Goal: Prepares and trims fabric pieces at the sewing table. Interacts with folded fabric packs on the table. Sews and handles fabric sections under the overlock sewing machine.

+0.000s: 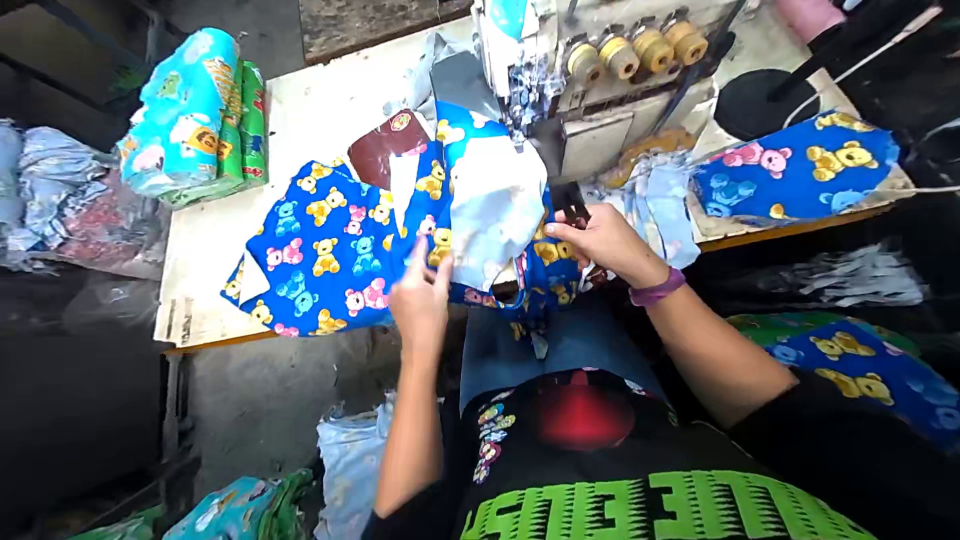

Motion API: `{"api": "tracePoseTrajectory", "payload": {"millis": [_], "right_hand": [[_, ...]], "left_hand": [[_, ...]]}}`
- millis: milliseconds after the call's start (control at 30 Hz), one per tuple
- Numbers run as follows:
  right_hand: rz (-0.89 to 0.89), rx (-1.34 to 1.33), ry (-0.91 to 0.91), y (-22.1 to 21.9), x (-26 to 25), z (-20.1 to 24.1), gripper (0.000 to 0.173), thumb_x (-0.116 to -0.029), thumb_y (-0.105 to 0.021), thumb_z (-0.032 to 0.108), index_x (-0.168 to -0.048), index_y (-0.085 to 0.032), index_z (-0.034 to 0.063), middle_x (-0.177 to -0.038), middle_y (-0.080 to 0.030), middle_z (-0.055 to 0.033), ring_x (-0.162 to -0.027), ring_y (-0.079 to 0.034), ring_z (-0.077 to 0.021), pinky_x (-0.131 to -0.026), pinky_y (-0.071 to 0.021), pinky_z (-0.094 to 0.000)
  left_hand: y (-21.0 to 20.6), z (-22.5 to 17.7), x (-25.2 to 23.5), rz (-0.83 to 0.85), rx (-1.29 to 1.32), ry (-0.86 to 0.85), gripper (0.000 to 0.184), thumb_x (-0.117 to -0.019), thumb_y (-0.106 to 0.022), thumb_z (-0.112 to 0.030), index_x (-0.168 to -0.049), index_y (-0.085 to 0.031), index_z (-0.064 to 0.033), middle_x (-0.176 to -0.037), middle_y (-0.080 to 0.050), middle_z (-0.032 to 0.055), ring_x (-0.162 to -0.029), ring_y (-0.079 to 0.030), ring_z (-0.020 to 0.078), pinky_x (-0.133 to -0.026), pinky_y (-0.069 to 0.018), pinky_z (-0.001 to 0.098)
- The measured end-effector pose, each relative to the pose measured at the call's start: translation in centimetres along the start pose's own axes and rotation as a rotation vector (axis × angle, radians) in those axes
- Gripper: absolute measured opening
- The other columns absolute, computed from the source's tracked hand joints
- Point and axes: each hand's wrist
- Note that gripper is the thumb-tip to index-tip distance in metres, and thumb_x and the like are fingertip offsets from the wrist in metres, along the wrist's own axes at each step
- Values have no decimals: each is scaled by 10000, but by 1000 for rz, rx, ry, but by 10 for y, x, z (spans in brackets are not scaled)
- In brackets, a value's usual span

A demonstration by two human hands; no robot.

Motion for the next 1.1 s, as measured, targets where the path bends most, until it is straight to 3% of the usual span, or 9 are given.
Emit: {"api": "tracePoseTrajectory", "payload": {"millis": [133,267,333,433,567,733,833,933,1100], "right_hand": [[76,-186,-79,-5,31,-11,114,-1013,-636,128,-1025,-641,15,-528,-510,46,-386,-455,-22,-407,-446,-192],[14,-466,-89,-28,57,11,74,-1011,-628,80,-1079,-624,52,-518,-539,47,-383,-492,-31,-410,-480,-192],[-13,-584,-102,-54,52,12,103,-1024,-604,76,-1124,-604,51,-521,-537,42,-388,-507,-42,-426,-503,-202],[-59,-671,-125,-77,42,12,190,-1031,-594,75,-1208,-586,8,-515,-523,39,-386,-507,-45,-437,-512,-203],[-50,-726,-129,-71,55,20,43,-1032,-564,59,-1064,-588,45,-528,-558,42,-374,-508,-42,-413,-496,-190],[-23,-707,-116,-55,58,4,52,-1032,-547,76,-1037,-598,83,-528,-572,73,-385,-521,-31,-426,-503,-186],[-30,-671,-127,-45,49,-17,56,-1027,-552,79,-1028,-608,79,-523,-572,81,-389,-524,-25,-434,-502,-187],[-29,-662,-124,-32,53,-21,83,-1005,-573,75,-991,-649,105,-531,-582,91,-393,-521,-16,-427,-494,-178],[12,-636,-38,-17,35,-11,111,-991,-589,103,-1020,-693,131,-565,-589,135,-418,-504,30,-434,-469,-147]], "left_hand": [[4,30,45,-103,568,255,216,-1050,-546,-78,-1179,-612,82,-661,-682,-11,-519,-641,34,-510,-561,210],[76,44,-19,-392,55,-350,270,-1059,-504,-56,-1171,-628,157,-1068,-712,239,-974,-709,210,-904,-552,322],[102,47,-73,-274,-105,-535,271,-1049,-528,-69,-1175,-662,130,-1131,-696,307,-1050,-707,346,-953,-547,415],[101,24,-107,-61,3,-646,218,-995,-646,-113,-1074,-738,68,-1112,-694,244,-1076,-661,293,-982,-514,390],[-2,10,-60,108,223,-745,164,-888,-766,-92,-1021,-776,3,-1083,-699,173,-1085,-644,269,-986,-514,407],[13,-15,-77,311,472,-126,253,-1088,-486,-189,-1153,-642,0,-978,-670,15,-854,-630,25,-818,-546,271],[49,-51,-84,298,343,-349,170,-1054,-546,-128,-1062,-672,-14,-877,-651,-41,-722,-581,-58,-674,-507,138],[41,-78,-54,346,137,-685,155,-1002,-593,-98,-1004,-729,-23,-844,-668,49,-721,-625,87,-667,-539,230],[-15,-65,-33,259,49,-732,180,-1014,-579,-102,-992,-743,-29,-811,-692,101,-680,-673,172,-608,-546,261]]}}
Point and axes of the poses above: each hand's wrist, its own x-axis away from the middle knuckle, its own y-axis out of the back of the hand, z = x × y
